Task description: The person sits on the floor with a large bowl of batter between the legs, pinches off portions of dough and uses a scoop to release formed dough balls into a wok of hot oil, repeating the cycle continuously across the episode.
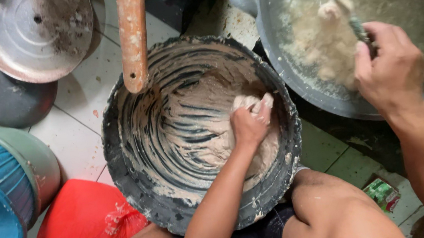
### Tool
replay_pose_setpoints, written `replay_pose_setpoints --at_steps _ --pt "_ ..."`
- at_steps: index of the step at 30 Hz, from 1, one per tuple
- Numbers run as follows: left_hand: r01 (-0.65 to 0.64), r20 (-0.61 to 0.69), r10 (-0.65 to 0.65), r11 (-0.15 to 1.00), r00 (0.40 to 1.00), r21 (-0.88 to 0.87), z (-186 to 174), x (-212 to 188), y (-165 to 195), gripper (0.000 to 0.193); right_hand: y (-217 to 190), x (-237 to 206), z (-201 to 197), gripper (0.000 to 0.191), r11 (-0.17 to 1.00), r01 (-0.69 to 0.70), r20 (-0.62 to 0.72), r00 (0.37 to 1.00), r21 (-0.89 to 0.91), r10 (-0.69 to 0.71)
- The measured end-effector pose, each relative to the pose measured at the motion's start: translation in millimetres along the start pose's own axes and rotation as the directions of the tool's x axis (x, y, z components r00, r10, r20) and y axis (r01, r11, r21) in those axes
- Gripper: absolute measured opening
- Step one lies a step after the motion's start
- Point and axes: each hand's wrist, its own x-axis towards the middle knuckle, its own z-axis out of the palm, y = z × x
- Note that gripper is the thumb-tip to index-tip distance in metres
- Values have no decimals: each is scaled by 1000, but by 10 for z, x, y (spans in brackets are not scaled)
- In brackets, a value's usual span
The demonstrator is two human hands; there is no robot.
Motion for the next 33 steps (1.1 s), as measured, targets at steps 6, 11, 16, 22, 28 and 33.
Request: replay_pose_setpoints --at_steps 6,11,16,22,28,33 --pt "-168 -85 159 980 984 -103 -79 -46 312 31 -354 -385 -55 26 790 -469 526 820 395 224" --pt "-284 -94 273 950 957 -129 -108 -63 450 17 -571 -596 -41 36 906 -114 461 882 407 -96" --pt "-181 -79 176 982 981 -60 5 -92 397 16 -463 -608 97 31 745 -307 607 778 592 -162" --pt "-158 -255 248 932 935 327 127 -46 10 23 -300 -413 160 40 671 -553 705 707 495 63" --pt "37 -94 -41 998 995 -40 230 -191 -131 31 -309 -79 -13 38 897 -197 339 939 397 56" --pt "-78 -159 51 983 986 -164 96 -236 179 32 -406 -207 -144 39 896 -142 361 932 420 -22"
